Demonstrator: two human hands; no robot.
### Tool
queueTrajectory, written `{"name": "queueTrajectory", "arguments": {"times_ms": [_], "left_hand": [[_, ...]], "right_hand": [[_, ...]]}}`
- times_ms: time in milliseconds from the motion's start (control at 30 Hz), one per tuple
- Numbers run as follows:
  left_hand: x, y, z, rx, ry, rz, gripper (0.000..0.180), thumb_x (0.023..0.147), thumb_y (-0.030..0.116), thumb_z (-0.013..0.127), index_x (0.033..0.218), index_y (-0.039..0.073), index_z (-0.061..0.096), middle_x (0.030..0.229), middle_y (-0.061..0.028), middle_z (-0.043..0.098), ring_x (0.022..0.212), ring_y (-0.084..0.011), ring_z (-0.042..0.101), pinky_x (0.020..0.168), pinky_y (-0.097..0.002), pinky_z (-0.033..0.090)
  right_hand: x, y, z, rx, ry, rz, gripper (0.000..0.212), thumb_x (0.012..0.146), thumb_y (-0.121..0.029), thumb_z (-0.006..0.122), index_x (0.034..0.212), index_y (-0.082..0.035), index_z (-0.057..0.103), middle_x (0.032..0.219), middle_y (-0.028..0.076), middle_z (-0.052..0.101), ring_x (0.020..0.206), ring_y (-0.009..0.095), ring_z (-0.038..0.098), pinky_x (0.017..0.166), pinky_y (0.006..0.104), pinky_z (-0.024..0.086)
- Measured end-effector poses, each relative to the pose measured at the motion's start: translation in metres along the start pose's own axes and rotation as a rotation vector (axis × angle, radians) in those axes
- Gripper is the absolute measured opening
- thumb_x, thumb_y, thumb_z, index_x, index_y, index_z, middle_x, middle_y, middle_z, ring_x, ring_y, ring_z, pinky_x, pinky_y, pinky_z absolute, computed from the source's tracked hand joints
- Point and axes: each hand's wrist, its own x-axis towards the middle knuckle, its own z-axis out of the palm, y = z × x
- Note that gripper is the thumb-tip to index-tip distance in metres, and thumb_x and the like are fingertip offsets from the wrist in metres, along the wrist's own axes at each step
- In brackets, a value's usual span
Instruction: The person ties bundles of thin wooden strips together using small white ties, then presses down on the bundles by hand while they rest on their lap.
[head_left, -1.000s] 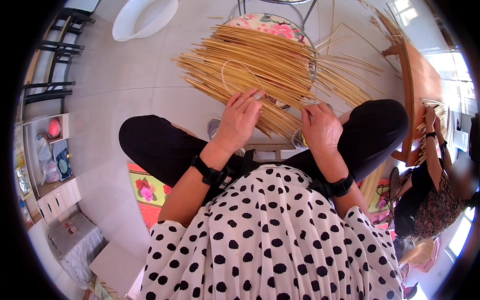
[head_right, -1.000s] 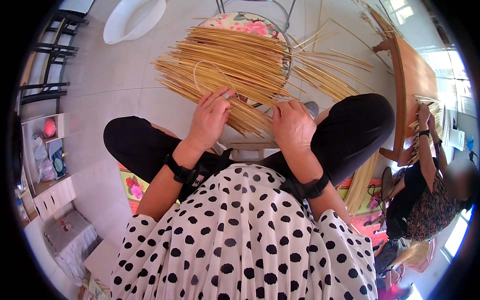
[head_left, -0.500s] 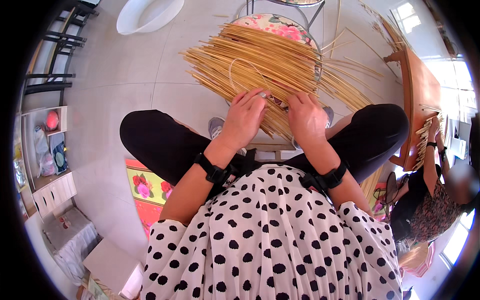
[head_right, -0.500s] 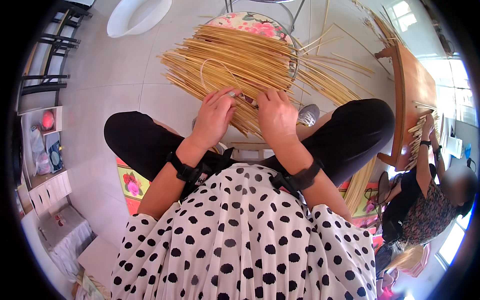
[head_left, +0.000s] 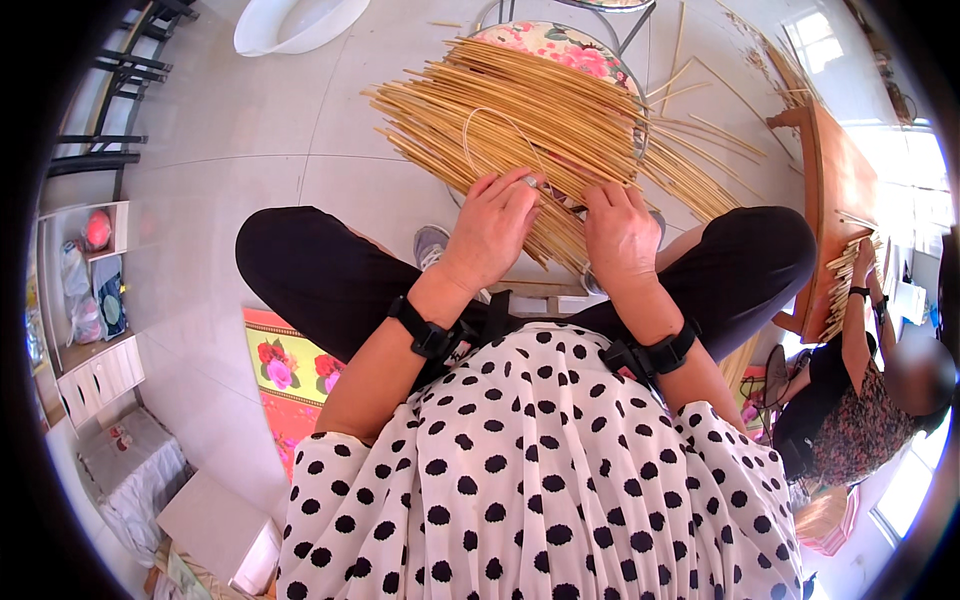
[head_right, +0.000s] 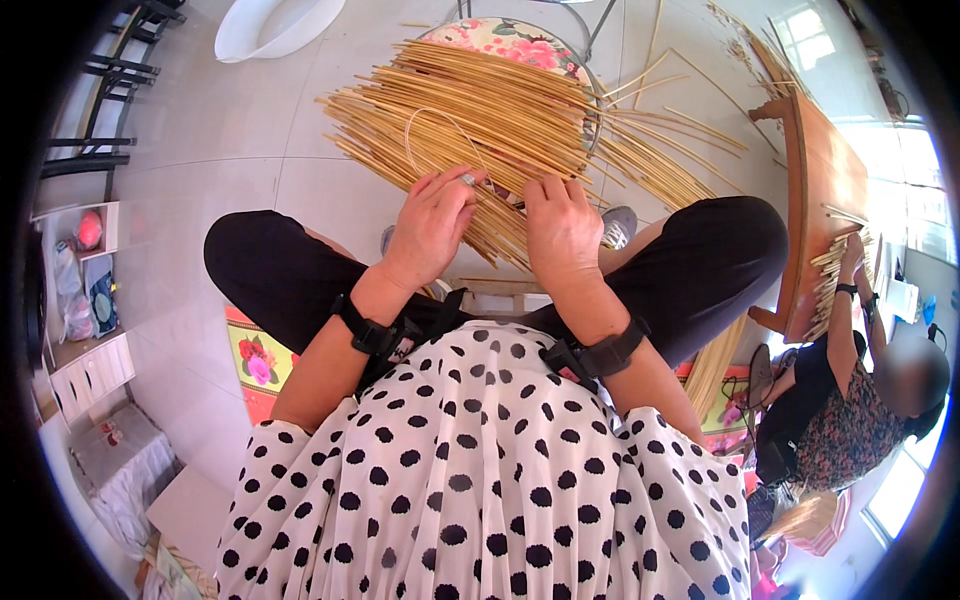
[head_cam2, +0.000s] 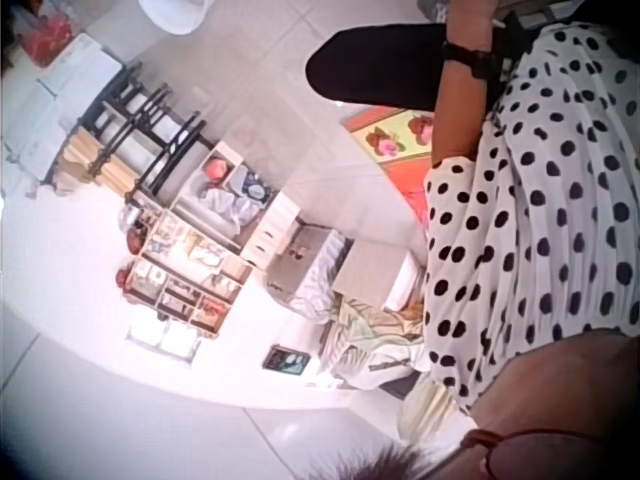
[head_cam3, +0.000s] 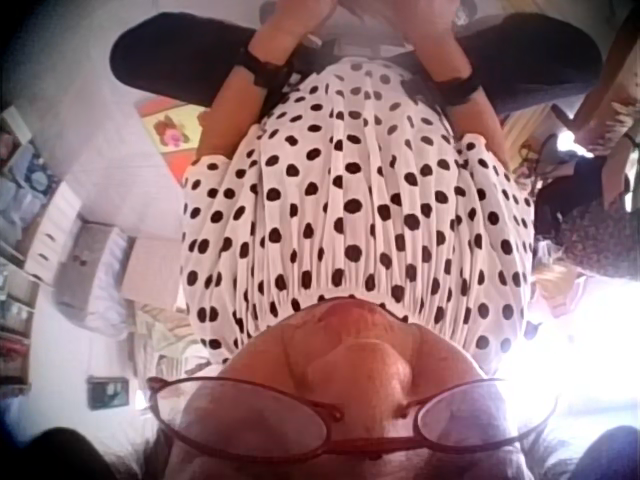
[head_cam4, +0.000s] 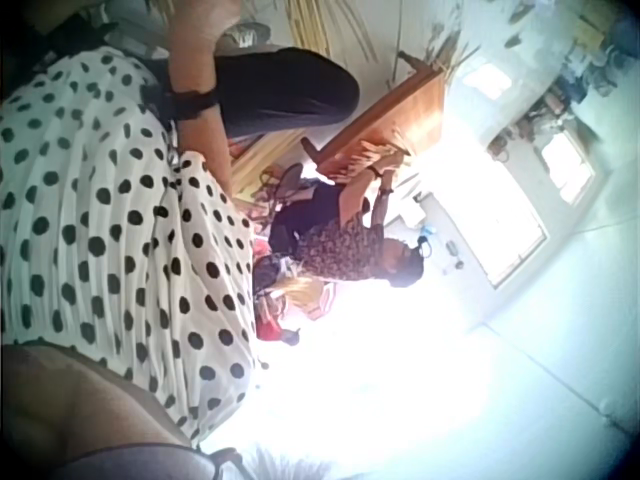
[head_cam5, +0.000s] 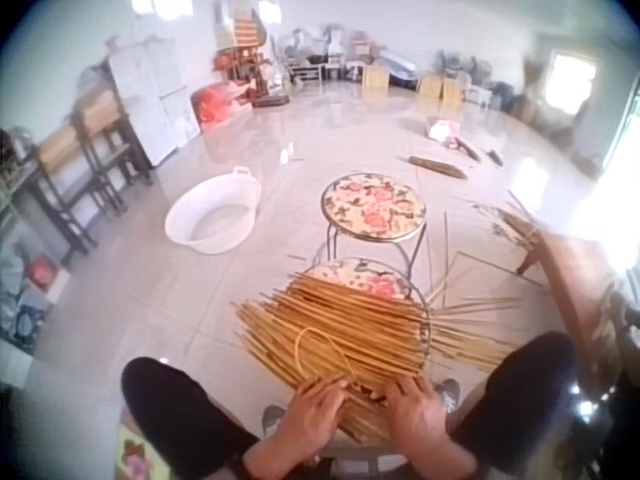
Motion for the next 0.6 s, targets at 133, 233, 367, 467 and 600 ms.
{"name": "queueTrajectory", "arguments": {"times_ms": [133, 233, 367, 467, 600], "left_hand": [[-0.002, 0.001, 0.002, 0.025, -0.018, 0.004, 0.021, 0.085, -0.001, 0.065, 0.097, 0.007, 0.050, 0.126, -0.0124, 0.067, 0.125, -0.0348, 0.057, 0.102, -0.0454, 0.042], [-0.005, 0.003, 0.000, 0.048, -0.038, 0.012, 0.022, 0.085, -0.001, 0.066, 0.097, 0.007, 0.049, 0.127, -0.0124, 0.066, 0.126, -0.0340, 0.057, 0.102, -0.0456, 0.041], [-0.006, 0.003, 0.001, 0.053, -0.032, 0.019, 0.021, 0.085, -0.001, 0.065, 0.097, 0.007, 0.049, 0.126, -0.0124, 0.066, 0.125, -0.0329, 0.057, 0.100, -0.0456, 0.042], [-0.003, 0.005, 0.000, 0.049, -0.024, 0.011, 0.021, 0.086, 0.000, 0.065, 0.097, 0.007, 0.049, 0.124, -0.0123, 0.066, 0.125, -0.0319, 0.058, 0.099, -0.0452, 0.042], [0.000, 0.006, -0.003, 0.020, -0.010, 0.001, 0.020, 0.086, 0.000, 0.065, 0.096, 0.006, 0.049, 0.122, -0.0126, 0.067, 0.123, -0.0310, 0.059, 0.097, -0.0444, 0.043]], "right_hand": [[-0.004, 0.003, 0.003, -0.009, 0.005, -0.015, 0.010, 0.075, -0.009, 0.065, 0.082, -0.012, 0.058, 0.083, 0.003, 0.057, 0.079, 0.024, 0.063, 0.061, 0.0348, 0.055], [-0.007, 0.005, 0.002, 0.010, 0.030, -0.038, 0.011, 0.074, -0.010, 0.065, 0.082, -0.012, 0.058, 0.083, 0.003, 0.057, 0.079, 0.023, 0.063, 0.060, 0.0343, 0.055], [-0.009, 0.007, 0.002, 0.010, 0.061, -0.061, 0.012, 0.073, -0.010, 0.064, 0.083, -0.012, 0.059, 0.084, 0.002, 0.058, 0.080, 0.022, 0.062, 0.061, 0.0338, 0.054], [-0.005, 0.010, 0.004, -0.027, 0.089, -0.083, 0.011, 0.073, -0.010, 0.064, 0.083, -0.012, 0.059, 0.085, 0.002, 0.059, 0.080, 0.022, 0.061, 0.061, 0.0338, 0.054], [-0.002, 0.015, 0.007, 0.008, 0.108, -0.109, 0.010, 0.074, -0.010, 0.064, 0.082, -0.012, 0.059, 0.084, 0.002, 0.059, 0.080, 0.022, 0.062, 0.062, 0.0339, 0.054]]}}
